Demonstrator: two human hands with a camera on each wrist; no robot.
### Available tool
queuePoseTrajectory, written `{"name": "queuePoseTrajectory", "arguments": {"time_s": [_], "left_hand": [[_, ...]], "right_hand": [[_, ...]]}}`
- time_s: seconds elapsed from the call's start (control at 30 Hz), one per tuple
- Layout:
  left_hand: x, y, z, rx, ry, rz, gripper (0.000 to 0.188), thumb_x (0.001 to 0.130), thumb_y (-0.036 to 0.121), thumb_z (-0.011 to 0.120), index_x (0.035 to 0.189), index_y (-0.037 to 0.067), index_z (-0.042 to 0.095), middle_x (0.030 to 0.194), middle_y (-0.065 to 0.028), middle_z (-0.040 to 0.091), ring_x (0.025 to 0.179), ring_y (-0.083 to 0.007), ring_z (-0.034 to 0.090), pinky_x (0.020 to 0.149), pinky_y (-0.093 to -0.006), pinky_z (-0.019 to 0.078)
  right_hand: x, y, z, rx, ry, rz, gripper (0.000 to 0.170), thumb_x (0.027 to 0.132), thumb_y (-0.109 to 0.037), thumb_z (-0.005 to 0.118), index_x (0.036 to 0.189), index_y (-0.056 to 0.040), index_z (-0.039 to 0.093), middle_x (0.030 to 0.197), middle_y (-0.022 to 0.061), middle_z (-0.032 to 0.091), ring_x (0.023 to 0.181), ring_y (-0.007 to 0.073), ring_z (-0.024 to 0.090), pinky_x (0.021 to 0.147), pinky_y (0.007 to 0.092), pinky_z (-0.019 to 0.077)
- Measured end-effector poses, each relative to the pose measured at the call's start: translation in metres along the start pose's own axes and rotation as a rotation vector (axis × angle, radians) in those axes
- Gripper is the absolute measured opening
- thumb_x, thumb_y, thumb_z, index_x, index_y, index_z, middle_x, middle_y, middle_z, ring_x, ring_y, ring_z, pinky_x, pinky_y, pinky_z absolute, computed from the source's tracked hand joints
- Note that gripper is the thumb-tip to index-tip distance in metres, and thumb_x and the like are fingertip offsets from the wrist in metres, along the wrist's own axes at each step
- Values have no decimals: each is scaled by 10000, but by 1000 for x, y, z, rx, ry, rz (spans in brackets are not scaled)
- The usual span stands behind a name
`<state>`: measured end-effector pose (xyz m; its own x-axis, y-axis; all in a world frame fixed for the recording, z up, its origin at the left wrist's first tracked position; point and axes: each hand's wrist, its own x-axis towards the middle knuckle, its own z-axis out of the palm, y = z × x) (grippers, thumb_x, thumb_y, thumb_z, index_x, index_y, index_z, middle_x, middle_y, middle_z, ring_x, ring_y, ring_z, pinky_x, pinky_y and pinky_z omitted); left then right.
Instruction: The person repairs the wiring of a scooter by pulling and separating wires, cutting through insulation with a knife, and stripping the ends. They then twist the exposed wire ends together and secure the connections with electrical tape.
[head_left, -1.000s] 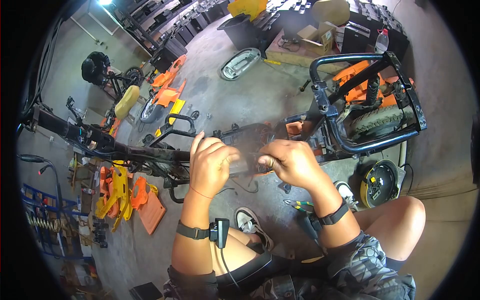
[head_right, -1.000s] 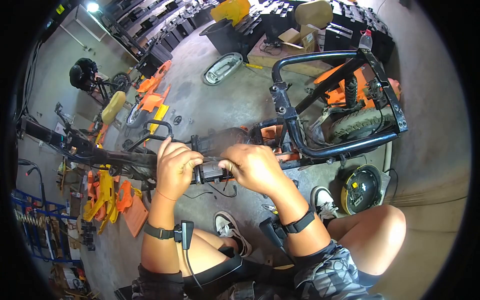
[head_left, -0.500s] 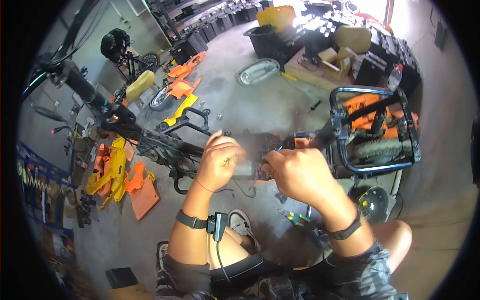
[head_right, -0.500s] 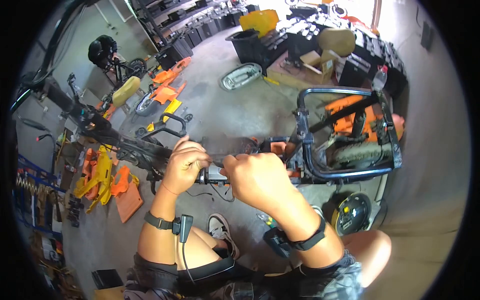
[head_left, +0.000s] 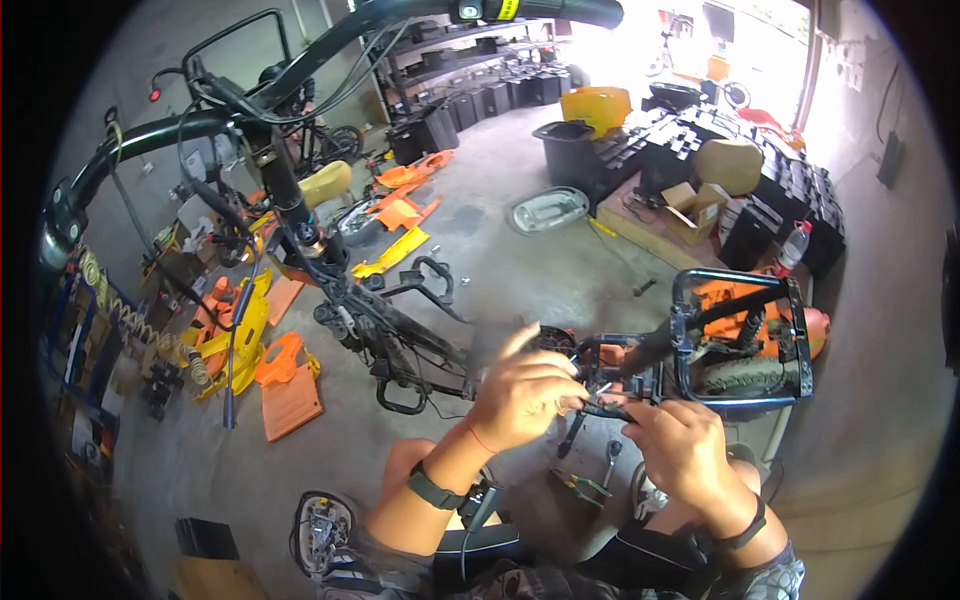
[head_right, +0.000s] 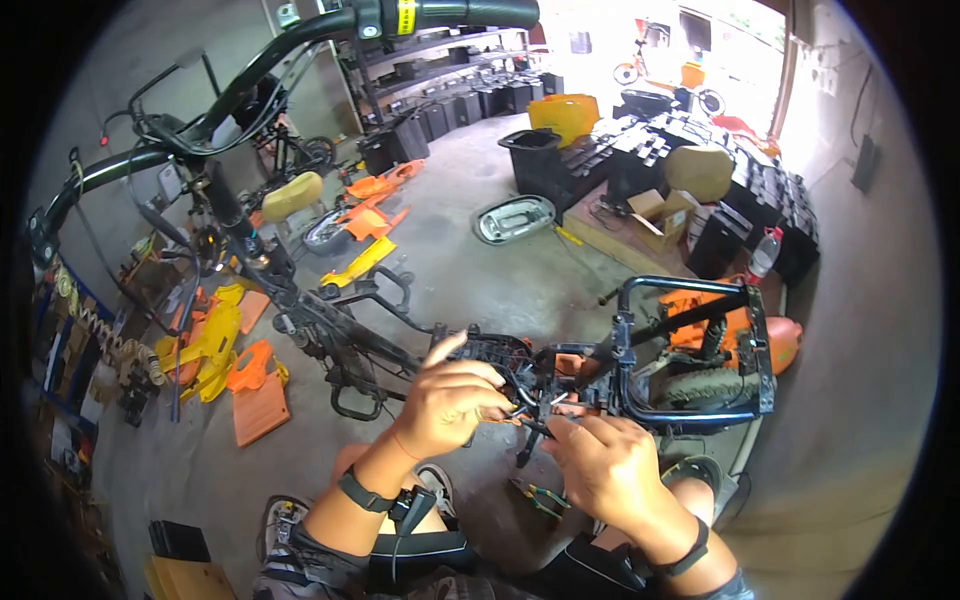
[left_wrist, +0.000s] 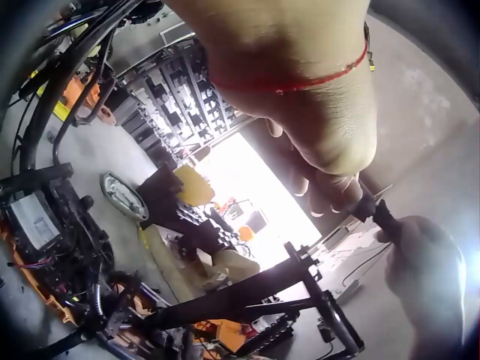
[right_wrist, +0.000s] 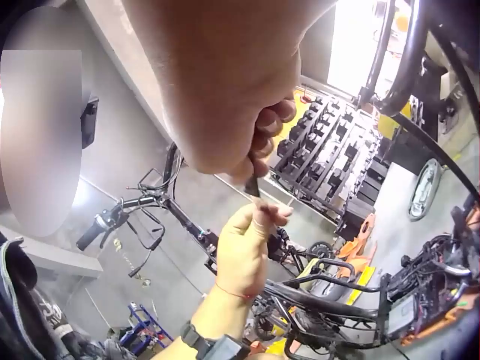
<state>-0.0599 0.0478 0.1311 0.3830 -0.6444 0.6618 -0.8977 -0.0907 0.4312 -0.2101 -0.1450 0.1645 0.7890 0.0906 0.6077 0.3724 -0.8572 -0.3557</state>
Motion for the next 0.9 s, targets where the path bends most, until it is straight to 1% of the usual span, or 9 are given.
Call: {"name": "queuePoseTrajectory", "arguments": {"time_s": [0.07,0.13,0.3,0.37,0.43,0.5,0.53,0.67,0.9], "left_hand": [[-14,-3,8,-14,-24,-15,172,691,2,686,781,141,732,806,-3,713,871,-168,692,1111,-519,348],[-27,-9,18,-33,-47,-49,152,693,26,737,789,144,737,798,2,705,849,-161,691,1111,-515,349],[-35,-14,25,-46,-21,-78,149,703,55,761,812,155,749,809,7,712,867,-158,690,1106,-514,357],[-31,-15,30,-45,-24,-55,141,707,64,766,813,156,749,817,5,717,876,-158,690,1104,-514,360],[-36,-16,39,-103,-13,-81,102,742,53,692,798,128,732,827,-5,709,906,-173,682,1112,-520,357],[-41,-23,43,-84,-16,-77,81,754,74,702,806,129,731,828,-2,704,902,-174,678,1101,-513,363],[-43,-25,44,-71,-36,-90,78,760,77,700,809,130,730,816,-1,696,902,-175,672,1097,-508,365],[-42,-22,49,14,-187,-110,67,773,88,688,803,136,725,793,-1,680,911,-178,654,1096,-485,359],[-51,0,50,41,-385,-156,59,832,169,703,857,116,709,852,-17,678,949,-207,654,1091,-487,374]], "right_hand": [[-6,1,1,14,-39,9,262,708,-99,812,934,-47,689,639,79,592,560,286,603,528,382,478],[-12,6,5,-98,-236,-11,267,692,-118,821,913,-53,687,648,72,605,564,271,618,528,375,487],[-29,18,27,-121,-102,-75,225,737,-147,784,926,-82,680,619,17,569,550,218,618,504,348,479],[-30,21,30,-58,9,-74,244,728,-111,782,946,-68,681,623,27,569,551,229,615,510,349,482],[-35,23,31,-19,-7,-51,256,735,-80,771,973,-51,681,630,47,577,559,255,616,525,367,497],[-37,22,34,-7,-107,73,276,730,-61,783,981,-22,673,665,96,606,571,313,600,541,415,487],[-37,24,32,39,-175,157,212,792,-81,733,993,-43,677,688,113,635,635,321,654,580,418,526],[-43,26,37,57,-405,373,182,875,-181,676,1013,-63,677,779,168,685,735,376,677,642,458,537],[-57,44,51,173,-553,407,196,910,-150,596,1059,-24,615,927,216,688,839,418,665,740,506,525]]}}
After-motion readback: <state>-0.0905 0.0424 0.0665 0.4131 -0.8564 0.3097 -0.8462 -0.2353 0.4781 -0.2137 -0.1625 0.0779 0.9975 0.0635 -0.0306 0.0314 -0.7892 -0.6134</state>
